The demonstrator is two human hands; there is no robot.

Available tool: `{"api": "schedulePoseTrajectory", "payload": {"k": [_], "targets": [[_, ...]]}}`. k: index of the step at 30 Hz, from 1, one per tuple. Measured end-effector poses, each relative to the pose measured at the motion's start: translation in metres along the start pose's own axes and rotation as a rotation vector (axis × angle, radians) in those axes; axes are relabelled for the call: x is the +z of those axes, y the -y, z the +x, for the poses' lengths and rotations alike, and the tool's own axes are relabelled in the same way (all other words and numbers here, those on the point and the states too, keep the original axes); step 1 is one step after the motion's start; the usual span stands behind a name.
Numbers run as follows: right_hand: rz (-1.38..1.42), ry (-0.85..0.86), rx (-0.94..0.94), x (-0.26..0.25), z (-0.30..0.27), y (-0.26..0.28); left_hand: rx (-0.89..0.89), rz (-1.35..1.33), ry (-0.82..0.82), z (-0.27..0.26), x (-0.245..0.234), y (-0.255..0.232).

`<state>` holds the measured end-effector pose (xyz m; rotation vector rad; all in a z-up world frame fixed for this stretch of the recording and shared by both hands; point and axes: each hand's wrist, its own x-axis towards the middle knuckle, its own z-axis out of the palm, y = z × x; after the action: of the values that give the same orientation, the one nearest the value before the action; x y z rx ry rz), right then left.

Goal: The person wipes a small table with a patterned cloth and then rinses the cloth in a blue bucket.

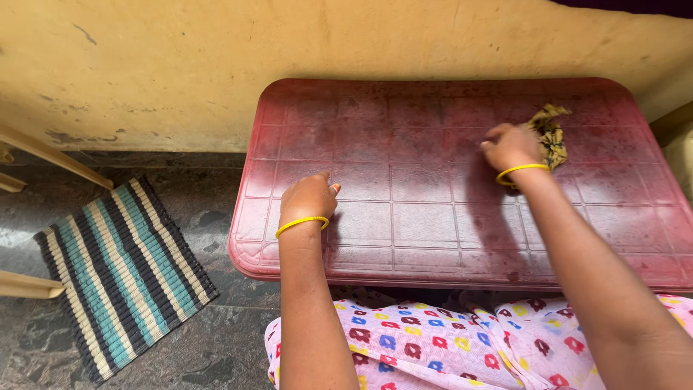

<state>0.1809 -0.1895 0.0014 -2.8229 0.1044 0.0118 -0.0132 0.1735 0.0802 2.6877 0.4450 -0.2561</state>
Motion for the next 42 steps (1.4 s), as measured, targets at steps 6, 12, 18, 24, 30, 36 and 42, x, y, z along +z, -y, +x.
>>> {"api": "schedulePoseTrajectory", "payload": {"k": [6, 12, 18, 24, 30, 36, 42], "targets": [[0.297, 0.02, -0.525, 0.015, -0.119, 0.116, -0.013, 0.014, 0.052, 0.0, -0.004, -0.006], [-0.17, -0.314, -0.422, -0.022, -0.063, 0.031, -0.008, -0.017, 0.026, -0.001, -0.003, 0.004], [-0.065, -0.06, 0.129, -0.012, -0.026, -0.038, 0.006, -0.014, 0.014, 0.002, 0.001, 0.011], [0.04, -0.209, -0.317, 0.042, -0.073, 0.057, 0.065, -0.111, -0.089, 0.003, 0.001, 0.013], [0.469, 0.026, -0.947, 0.079, -0.196, 0.21, 0.221, -0.201, -0.367, 0.008, -0.006, 0.022], [0.405, 0.167, -1.269, 0.056, -0.236, 0.224, 0.25, -0.187, -0.307, 0.009, -0.003, 0.007], [0.126, 0.509, -1.251, -0.034, -0.191, 0.068, 0.308, -0.132, -0.248, 0.007, 0.0, -0.012]]}}
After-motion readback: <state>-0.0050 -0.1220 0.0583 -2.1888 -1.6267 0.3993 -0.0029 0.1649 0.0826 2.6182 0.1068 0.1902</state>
